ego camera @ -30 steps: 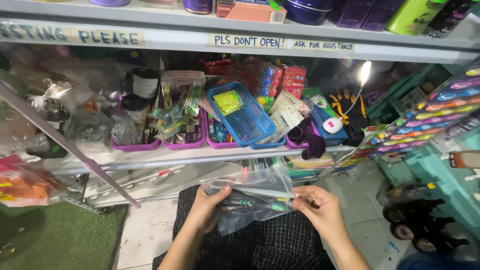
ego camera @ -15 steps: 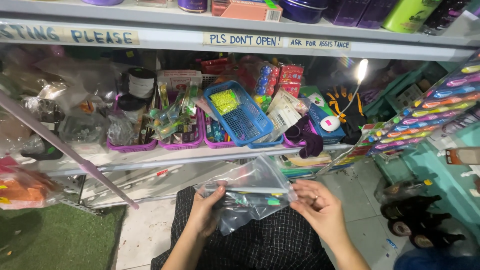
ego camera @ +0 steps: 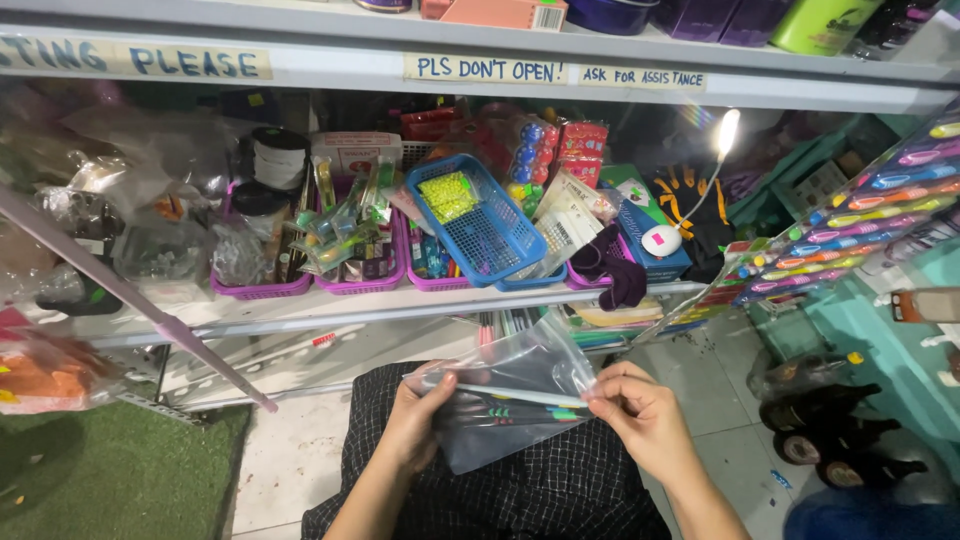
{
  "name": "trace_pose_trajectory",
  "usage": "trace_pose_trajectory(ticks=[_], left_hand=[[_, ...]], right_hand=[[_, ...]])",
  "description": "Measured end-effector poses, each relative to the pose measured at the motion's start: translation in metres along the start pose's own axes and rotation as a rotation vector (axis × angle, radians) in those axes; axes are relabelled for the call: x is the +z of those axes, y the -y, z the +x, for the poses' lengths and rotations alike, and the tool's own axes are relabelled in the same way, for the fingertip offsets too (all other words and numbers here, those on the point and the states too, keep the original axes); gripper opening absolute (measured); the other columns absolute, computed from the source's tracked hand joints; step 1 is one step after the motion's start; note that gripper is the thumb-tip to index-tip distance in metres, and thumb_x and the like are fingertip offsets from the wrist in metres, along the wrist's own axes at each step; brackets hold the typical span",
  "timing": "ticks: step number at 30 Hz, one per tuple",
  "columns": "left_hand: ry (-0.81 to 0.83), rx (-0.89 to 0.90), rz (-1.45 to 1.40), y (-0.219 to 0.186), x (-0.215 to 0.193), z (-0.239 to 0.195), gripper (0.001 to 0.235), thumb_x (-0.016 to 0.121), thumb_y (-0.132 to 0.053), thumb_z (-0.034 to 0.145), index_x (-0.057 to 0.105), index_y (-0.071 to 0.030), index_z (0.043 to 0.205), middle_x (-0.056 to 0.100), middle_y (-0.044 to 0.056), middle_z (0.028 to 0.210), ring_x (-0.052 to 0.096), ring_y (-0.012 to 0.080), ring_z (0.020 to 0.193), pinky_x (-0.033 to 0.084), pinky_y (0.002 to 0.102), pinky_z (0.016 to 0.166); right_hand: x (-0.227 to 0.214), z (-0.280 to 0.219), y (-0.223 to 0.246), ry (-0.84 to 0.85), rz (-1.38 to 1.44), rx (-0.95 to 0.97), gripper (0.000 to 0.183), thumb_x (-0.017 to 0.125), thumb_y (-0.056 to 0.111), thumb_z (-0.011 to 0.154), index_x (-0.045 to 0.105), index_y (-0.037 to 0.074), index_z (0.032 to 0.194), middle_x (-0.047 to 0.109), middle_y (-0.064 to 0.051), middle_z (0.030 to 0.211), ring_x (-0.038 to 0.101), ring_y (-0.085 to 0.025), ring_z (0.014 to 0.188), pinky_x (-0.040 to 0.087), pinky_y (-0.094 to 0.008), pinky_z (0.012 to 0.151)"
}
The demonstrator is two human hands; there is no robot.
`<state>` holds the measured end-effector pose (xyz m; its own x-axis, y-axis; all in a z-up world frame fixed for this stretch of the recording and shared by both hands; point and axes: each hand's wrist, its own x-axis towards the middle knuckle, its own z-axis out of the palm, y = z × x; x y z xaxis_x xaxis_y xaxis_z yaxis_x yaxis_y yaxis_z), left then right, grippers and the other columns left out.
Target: Organizing hairbrushes by bagging them and placing them into baskets on a store shelf
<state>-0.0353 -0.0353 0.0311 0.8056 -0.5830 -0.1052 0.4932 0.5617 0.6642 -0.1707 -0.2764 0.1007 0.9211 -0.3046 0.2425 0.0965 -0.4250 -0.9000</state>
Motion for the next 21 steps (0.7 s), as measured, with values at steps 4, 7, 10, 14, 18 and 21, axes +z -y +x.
trace_pose_trajectory(ticks=[4, 7, 10, 14, 18, 21], left_hand=[[-0.042, -0.027, 0.077, 0.013, -0.007, 0.001, 0.019, 0.068, -0.007, 0.082, 0.065, 0.004, 0.097, 0.075, 0.020, 0.085, 0.070, 0.0248, 0.067, 0.061, 0.039, 0.069], [-0.026, -0.007, 0.111, 0.038, -0.017, -0.001, 0.009, 0.071, -0.002, 0.078, 0.069, 0.000, 0.087, 0.072, 0.015, 0.079, 0.067, 0.0232, 0.067, 0.057, 0.039, 0.071], [0.003, -0.037, 0.167, 0.056, -0.015, -0.014, 0.013, 0.076, 0.003, 0.073, 0.074, -0.002, 0.085, 0.072, 0.012, 0.079, 0.065, 0.0213, 0.071, 0.055, 0.036, 0.077], [0.089, -0.114, 0.579, 0.079, -0.015, -0.018, 0.022, 0.082, -0.003, 0.068, 0.076, -0.005, 0.090, 0.076, 0.011, 0.084, 0.070, 0.0173, 0.069, 0.063, 0.025, 0.070], [0.185, -0.075, 0.681, 0.069, 0.005, -0.031, 0.020, 0.082, -0.002, 0.072, 0.077, -0.004, 0.091, 0.074, 0.005, 0.079, 0.061, 0.0073, 0.063, 0.053, 0.019, 0.063], [0.304, 0.056, 0.872, 0.041, 0.035, -0.039, 0.028, 0.080, -0.006, 0.070, 0.076, -0.013, 0.097, 0.076, 0.006, 0.098, 0.071, 0.0152, 0.081, 0.057, 0.027, 0.083]], right_hand=[[-0.009, -0.004, -0.009, 0.080, -0.028, 0.076, 0.006, 0.070, -0.007, 0.077, 0.075, -0.006, 0.079, 0.065, -0.005, 0.087, 0.050, -0.010, 0.058, 0.037, -0.021, 0.051], [-0.019, -0.015, -0.020, 0.053, -0.070, 0.087, 0.008, 0.070, -0.005, 0.075, 0.076, -0.004, 0.081, 0.072, -0.006, 0.085, 0.057, -0.011, 0.058, 0.042, -0.021, 0.051], [-0.037, -0.039, -0.043, -0.041, -0.175, 0.130, 0.012, 0.073, -0.002, 0.073, 0.078, -0.001, 0.085, 0.079, -0.007, 0.086, 0.062, -0.012, 0.057, 0.046, -0.022, 0.049], [-0.067, -0.077, -0.077, -0.181, -0.321, 0.083, 0.011, 0.075, 0.000, 0.071, 0.078, 0.000, 0.081, 0.074, -0.003, 0.089, 0.053, -0.009, 0.052, 0.036, -0.020, 0.046], [-0.063, -0.091, -0.039, -0.309, -0.369, -0.050, 0.016, 0.077, -0.003, 0.063, 0.074, -0.001, 0.079, 0.074, -0.006, 0.079, 0.056, -0.007, 0.053, 0.039, -0.016, 0.049], [-0.063, -0.092, -0.020, -0.326, -0.513, -0.104, 0.014, 0.078, 0.005, 0.064, 0.073, 0.003, 0.077, 0.075, -0.008, 0.081, 0.062, -0.007, 0.050, 0.042, -0.017, 0.044]])
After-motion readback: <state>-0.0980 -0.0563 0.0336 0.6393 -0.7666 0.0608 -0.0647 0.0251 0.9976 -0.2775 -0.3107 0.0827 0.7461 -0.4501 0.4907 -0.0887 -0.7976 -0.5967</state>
